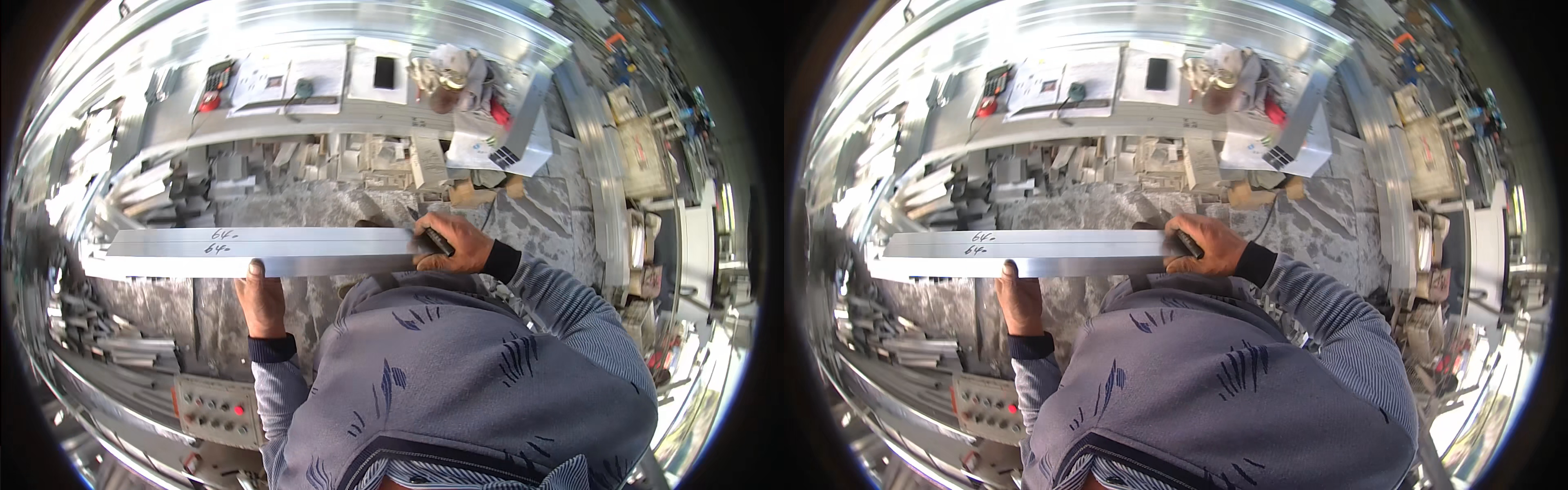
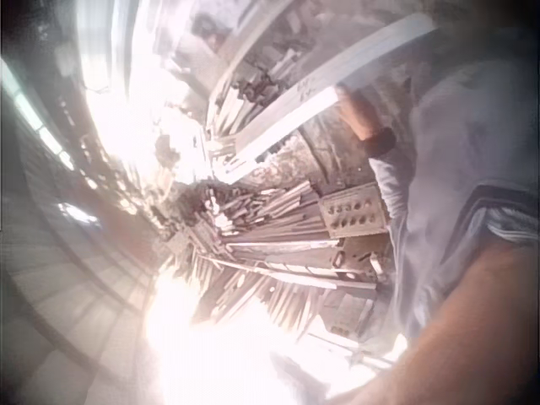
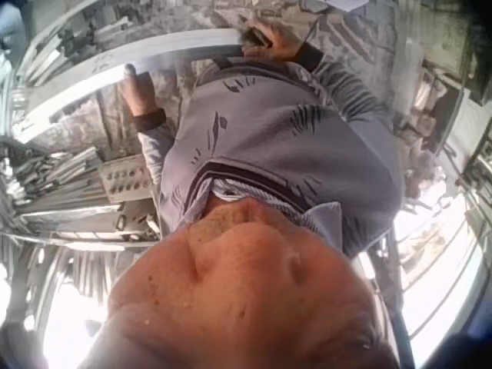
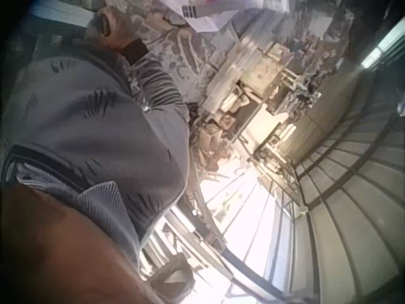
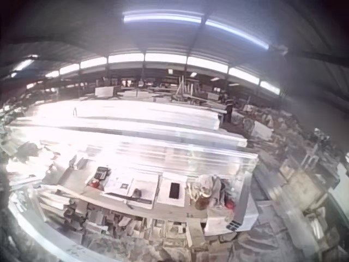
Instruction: The person loads long metal profiles into a cutting machine, operates the control panel to cut them, then measures and marks the cut pieces with a tape measure and marker. The cut pieces are placed on a nearby table.
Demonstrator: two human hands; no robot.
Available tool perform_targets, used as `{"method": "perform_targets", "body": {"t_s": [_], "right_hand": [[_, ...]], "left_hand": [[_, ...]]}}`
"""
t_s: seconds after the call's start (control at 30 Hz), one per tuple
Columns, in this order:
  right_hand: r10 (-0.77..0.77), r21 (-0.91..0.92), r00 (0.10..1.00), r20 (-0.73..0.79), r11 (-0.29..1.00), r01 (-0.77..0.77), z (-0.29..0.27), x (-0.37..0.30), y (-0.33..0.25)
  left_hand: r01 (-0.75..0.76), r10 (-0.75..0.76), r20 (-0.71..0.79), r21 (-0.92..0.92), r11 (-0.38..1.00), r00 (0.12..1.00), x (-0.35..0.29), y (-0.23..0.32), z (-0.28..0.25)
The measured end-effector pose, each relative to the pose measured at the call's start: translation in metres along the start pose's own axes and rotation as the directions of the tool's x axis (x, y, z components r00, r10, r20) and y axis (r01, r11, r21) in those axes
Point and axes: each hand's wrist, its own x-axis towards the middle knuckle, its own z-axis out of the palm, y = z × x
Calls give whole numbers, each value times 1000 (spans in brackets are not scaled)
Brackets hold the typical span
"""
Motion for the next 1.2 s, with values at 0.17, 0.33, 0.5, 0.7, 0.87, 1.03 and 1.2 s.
{"method": "perform_targets", "body": {"t_s": [0.17, 0.33, 0.5, 0.7, 0.87, 1.03, 1.2], "right_hand": [[64, 195, 948, -311, 981, -2, -4, -44, -4], [141, 283, 782, -607, 958, 47, -52, -50, 40], [293, 316, 360, -886, 949, 7, -107, -67, 140], [438, 459, -140, -888, 830, -315, -166, -111, 325], [564, 601, -243, -789, 631, -490, -184, -133, 446], [702, 709, -214, -679, 552, -438, -192, -111, 521], [761, 780, -231, -606, 511, -362, -190, -84, 557]], "left_hand": [[-112, 103, 312, 9, 994, 944, 44, -3, 58], [20, -50, 198, 150, 988, 979, 41, -35, 74], [209, -222, 97, 122, 970, 970, 13, -77, 77], [298, -320, 105, 187, 936, 941, 17, -107, 121], [309, -348, 116, 262, 914, 930, 37, -124, 174], [381, -419, 90, 281, 881, 903, 42, -137, 209], [404, -426, 18, 284, 870, 904, 49, -147, 221]]}}
